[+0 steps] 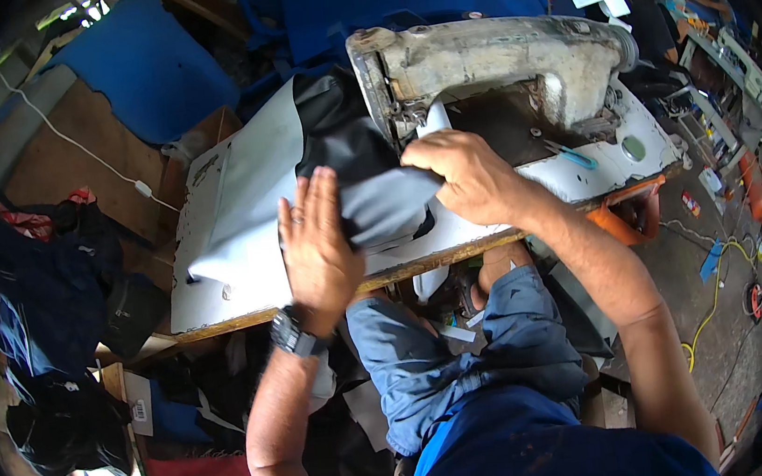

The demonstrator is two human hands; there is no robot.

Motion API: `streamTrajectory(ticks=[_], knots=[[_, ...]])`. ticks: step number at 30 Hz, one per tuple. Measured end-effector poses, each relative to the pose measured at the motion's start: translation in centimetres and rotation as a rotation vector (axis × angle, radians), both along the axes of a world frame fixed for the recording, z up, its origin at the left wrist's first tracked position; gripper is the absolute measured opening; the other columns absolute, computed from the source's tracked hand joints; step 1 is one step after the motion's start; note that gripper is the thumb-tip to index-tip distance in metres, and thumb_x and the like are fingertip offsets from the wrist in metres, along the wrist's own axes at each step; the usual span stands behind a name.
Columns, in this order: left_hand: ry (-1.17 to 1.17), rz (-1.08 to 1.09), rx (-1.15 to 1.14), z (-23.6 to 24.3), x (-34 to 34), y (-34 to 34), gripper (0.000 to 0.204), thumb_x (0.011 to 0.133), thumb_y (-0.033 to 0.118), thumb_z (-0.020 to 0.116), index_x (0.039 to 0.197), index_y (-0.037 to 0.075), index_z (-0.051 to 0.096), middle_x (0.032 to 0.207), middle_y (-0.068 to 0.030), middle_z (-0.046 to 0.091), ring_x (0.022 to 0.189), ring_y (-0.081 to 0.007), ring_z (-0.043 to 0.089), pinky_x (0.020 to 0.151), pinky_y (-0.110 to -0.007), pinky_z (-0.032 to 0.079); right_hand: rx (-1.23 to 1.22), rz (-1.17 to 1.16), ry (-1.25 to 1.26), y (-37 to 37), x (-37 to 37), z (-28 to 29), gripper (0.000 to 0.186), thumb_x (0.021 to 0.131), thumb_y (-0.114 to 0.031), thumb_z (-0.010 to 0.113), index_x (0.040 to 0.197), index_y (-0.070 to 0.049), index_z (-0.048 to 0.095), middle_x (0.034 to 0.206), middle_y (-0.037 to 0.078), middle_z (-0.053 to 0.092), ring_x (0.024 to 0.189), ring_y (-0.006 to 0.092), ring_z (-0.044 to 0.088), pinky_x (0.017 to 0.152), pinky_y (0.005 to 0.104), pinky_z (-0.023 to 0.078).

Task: The person sews a black vinyl or leather cover using an industrial sewing machine.

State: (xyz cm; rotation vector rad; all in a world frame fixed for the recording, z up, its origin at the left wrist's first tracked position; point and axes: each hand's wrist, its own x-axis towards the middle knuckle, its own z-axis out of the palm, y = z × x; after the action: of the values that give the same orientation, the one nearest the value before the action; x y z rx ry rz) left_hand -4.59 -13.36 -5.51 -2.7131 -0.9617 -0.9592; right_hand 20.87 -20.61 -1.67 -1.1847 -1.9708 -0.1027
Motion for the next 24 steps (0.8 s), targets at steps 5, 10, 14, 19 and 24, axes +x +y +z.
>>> streamTrajectory(ticks=[5, 10, 14, 19, 24], knots=[[-0.018, -0.275, -0.351, 5.7, -1.2, 2.7, 0.042, 0.075, 0.002, 0.058, 0.115, -0.005, 0.067, 0.103, -0.0282, 0.073, 0.102, -0.0512, 0.069, 0.097, -0.052, 0.055, -0.502, 0.055, 0.145, -0.3, 1.3, 1.3, 0.041, 0.082, -0.006, 0.074, 0.122, 0.0, 0.066, 0.104, 0.02, 0.072, 0.102, 0.0385, 0.072, 0.088, 0.0477, 0.057], [0.188, -0.509, -0.472, 6.0, -0.6, -0.9, 0.036, 0.078, 0.004, 0.064, 0.114, -0.002, 0.064, 0.093, -0.0292, 0.071, 0.097, -0.0504, 0.071, 0.083, -0.05, 0.057, -0.204, 0.112, -0.248, -0.5, 1.0, -2.8, 0.059, 0.07, -0.01, 0.087, 0.126, -0.002, 0.071, 0.143, 0.012, 0.063, 0.126, 0.0327, 0.064, 0.105, 0.0441, 0.053], [0.335, -0.405, -0.365, 3.9, 0.0, -2.9, 0.078, 0.074, 0.02, 0.089, 0.141, 0.003, 0.053, 0.116, -0.0225, 0.07, 0.101, -0.0434, 0.073, 0.09, -0.05, 0.06, -0.091, 0.135, -0.326, -0.2, 1.2, -7.1, 0.04, 0.069, -0.01, 0.081, 0.107, 0.0, 0.075, 0.118, 0.014, 0.073, 0.125, 0.0337, 0.065, 0.111, 0.0468, 0.049], [0.45, -0.191, -0.194, 2.0, -0.7, 0.1, 0.043, 0.071, 0.003, 0.08, 0.114, -0.002, 0.075, 0.118, -0.0125, 0.059, 0.111, -0.034, 0.068, 0.093, -0.044, 0.059, -0.109, 0.073, -0.203, -0.5, 1.2, -8.0, 0.041, 0.067, 0.0, 0.07, 0.108, 0.004, 0.072, 0.116, 0.015, 0.074, 0.12, 0.0321, 0.067, 0.105, 0.0422, 0.055], [0.225, -0.585, -0.261, -0.5, -0.2, 2.8, 0.058, 0.069, 0.022, 0.095, 0.117, -0.003, 0.074, 0.131, -0.0168, 0.074, 0.133, -0.0382, 0.064, 0.11, -0.051, 0.051, -0.113, 0.125, -0.159, -0.7, 1.5, -8.2, 0.043, 0.07, -0.005, 0.074, 0.112, 0.005, 0.071, 0.119, 0.015, 0.072, 0.121, 0.0306, 0.067, 0.106, 0.0399, 0.056]])
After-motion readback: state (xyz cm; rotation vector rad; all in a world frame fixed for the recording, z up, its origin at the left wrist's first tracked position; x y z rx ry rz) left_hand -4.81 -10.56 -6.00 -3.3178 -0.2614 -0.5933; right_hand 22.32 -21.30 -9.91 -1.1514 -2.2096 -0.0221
